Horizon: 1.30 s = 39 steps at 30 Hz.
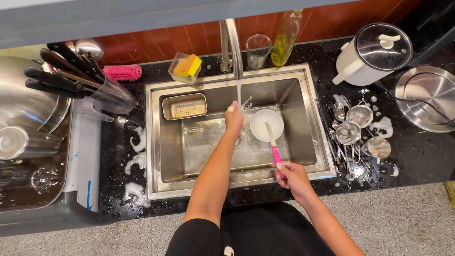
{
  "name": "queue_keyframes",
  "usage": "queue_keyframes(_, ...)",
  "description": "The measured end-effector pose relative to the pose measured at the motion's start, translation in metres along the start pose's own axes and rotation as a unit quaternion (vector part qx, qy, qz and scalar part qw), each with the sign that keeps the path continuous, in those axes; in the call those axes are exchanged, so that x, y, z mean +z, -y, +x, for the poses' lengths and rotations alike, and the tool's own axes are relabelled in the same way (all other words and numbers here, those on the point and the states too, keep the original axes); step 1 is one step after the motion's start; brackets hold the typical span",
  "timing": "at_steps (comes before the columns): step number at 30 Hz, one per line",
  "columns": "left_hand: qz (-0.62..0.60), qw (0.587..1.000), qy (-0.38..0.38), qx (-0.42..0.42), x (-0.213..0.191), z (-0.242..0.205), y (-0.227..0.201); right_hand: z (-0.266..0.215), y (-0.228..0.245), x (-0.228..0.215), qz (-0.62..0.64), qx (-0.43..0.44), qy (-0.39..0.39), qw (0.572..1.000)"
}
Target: The person is washing dishes and cleaning the kitchen sink using a sponge and soap.
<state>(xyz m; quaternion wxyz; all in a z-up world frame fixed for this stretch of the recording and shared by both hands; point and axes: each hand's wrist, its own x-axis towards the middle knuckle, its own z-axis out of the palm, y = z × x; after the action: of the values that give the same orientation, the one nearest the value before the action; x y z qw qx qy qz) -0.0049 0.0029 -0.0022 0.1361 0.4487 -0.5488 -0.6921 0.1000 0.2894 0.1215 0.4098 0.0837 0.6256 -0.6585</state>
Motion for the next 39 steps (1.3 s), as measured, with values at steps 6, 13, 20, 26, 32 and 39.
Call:
queue_keyframes(6, 0.076, 0.995, -0.024, -0.060, 0.000, -0.040, -0.047, -0.002, -0.001, 0.000, 0.004, 0.001, -0.003, 1.000)
queue_keyframes(13, 0.006, 0.997, 0.078, 0.000, -0.015, -0.036, -0.055, -0.002, -0.006, -0.004, 0.009, -0.002, -0.008, 1.000)
queue_keyframes(20, -0.072, 0.995, 0.054, -0.050, -0.010, -0.037, -0.046, -0.002, -0.002, 0.001, -0.001, -0.002, 0.004, 1.000)
queue_keyframes(26, -0.022, 0.998, -0.054, -0.002, -0.004, -0.022, -0.018, 0.002, 0.001, 0.000, -0.002, -0.004, 0.005, 1.000)
queue_keyframes(32, 0.051, 0.998, -0.026, -0.022, -0.011, -0.037, -0.036, 0.003, -0.001, -0.004, 0.007, -0.001, -0.001, 1.000)
queue_keyframes(39, 0.094, 0.994, 0.053, 0.003, -0.014, -0.061, -0.073, 0.005, -0.004, -0.005, 0.013, 0.001, -0.002, 1.000)
